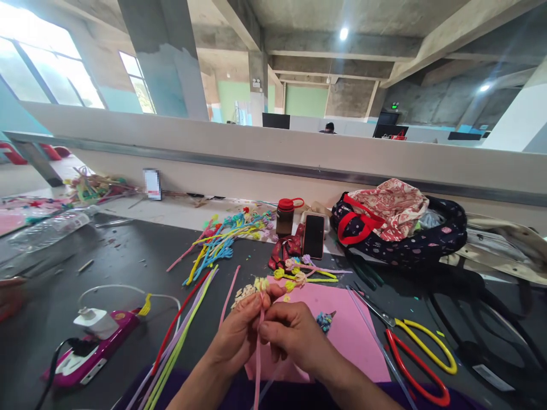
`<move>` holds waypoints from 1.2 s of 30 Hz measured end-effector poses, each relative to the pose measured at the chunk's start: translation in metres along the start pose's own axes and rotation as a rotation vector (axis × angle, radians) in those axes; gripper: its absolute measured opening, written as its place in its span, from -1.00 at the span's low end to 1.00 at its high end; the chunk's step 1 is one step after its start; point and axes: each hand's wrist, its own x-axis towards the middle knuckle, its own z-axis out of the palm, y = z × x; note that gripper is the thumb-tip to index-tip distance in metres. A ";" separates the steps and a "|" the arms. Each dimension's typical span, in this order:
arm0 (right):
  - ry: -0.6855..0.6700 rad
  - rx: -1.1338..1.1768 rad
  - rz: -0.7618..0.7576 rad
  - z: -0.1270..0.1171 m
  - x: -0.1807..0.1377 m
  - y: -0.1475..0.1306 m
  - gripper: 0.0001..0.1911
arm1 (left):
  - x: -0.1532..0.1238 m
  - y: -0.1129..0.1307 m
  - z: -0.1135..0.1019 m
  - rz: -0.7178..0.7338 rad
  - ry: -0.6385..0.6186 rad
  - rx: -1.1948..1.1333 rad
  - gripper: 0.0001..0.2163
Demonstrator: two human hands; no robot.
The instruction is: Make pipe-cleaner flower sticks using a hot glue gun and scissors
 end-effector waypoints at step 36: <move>-0.167 -1.257 -0.148 -0.019 0.068 0.021 -0.83 | -0.002 0.047 -0.024 0.169 0.189 0.221 -0.91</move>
